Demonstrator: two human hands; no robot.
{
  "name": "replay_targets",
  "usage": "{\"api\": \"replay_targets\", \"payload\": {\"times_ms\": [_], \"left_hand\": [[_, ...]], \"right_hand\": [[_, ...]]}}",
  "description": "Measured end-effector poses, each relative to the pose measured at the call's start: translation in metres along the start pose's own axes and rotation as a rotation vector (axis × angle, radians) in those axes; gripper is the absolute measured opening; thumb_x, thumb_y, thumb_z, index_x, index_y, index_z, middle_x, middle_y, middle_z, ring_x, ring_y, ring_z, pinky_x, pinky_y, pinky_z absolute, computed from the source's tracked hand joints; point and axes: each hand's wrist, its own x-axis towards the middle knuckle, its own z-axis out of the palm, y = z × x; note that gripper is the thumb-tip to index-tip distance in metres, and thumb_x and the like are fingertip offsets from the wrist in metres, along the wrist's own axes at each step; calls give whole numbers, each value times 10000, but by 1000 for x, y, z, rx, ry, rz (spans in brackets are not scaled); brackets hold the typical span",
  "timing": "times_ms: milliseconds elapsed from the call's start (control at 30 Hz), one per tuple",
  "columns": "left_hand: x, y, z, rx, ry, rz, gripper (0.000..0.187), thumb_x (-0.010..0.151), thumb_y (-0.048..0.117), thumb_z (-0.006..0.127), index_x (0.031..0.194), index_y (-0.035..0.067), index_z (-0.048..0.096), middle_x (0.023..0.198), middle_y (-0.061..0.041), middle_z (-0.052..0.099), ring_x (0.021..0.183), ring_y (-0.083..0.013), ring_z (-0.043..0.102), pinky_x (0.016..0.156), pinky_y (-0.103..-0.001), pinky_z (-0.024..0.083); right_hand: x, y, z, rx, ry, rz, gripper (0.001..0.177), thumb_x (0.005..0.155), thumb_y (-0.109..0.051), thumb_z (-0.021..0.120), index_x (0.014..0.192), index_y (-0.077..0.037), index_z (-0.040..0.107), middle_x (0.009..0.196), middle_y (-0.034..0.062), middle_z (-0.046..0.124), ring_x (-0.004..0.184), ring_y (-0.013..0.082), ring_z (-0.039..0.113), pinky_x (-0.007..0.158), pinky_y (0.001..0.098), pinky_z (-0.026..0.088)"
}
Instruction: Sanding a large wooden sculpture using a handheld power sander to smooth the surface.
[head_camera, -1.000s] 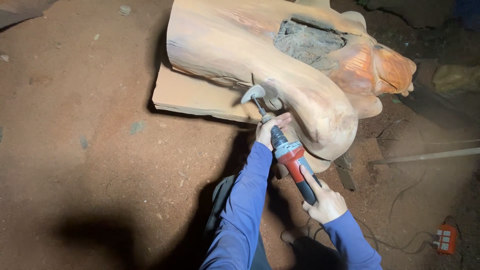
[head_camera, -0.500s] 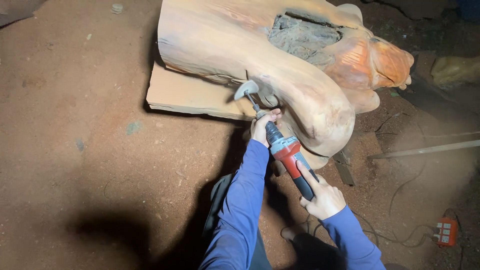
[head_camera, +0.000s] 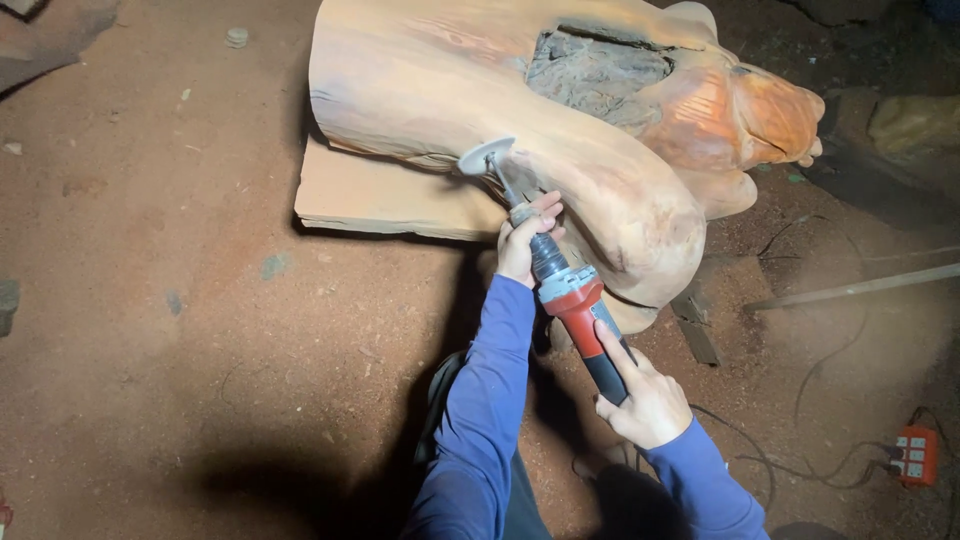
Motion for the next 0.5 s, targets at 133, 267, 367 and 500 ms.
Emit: {"api": "replay_targets", "payload": {"times_ms": [133,267,367,500], "left_hand": [[-1,-21,0,39,-55,-26,533,792,98,620,1312,-14,655,1299,-177,672,1164,-229,620,969,-346,522],[-10,-16,5,62,-18,-29,560,748,104,634,1286,-49,662,1320,-231,657,1226,-288,609,1059,-392,479],[-7,-11,-2,9,-40,17,520,762,94,630,1256,-65,662,1290,-186,696,1235,-260,643,978,-365,533],[1,-5,-9,-115,-66,18,165,780,80,635,930,21,600,1358,-250,645,1276,-407,614,1001,-513,508]], "right_hand": [[-15,6,1,45,28,45,1073,601,-252,751,1573,-387,317,1298,70,666,982,364,731,787,427,625],[-13,12,-2,13,-8,56,1096,605,-252,759,1580,-415,285,1307,73,655,969,371,734,784,433,629],[-6,8,-4,-26,20,-2,1081,603,-245,738,1571,-436,297,1227,66,684,885,385,736,735,444,631],[9,2,-8,-58,-105,49,1063,647,-305,716,1564,-525,227,1392,57,608,1031,424,714,877,478,603]]}}
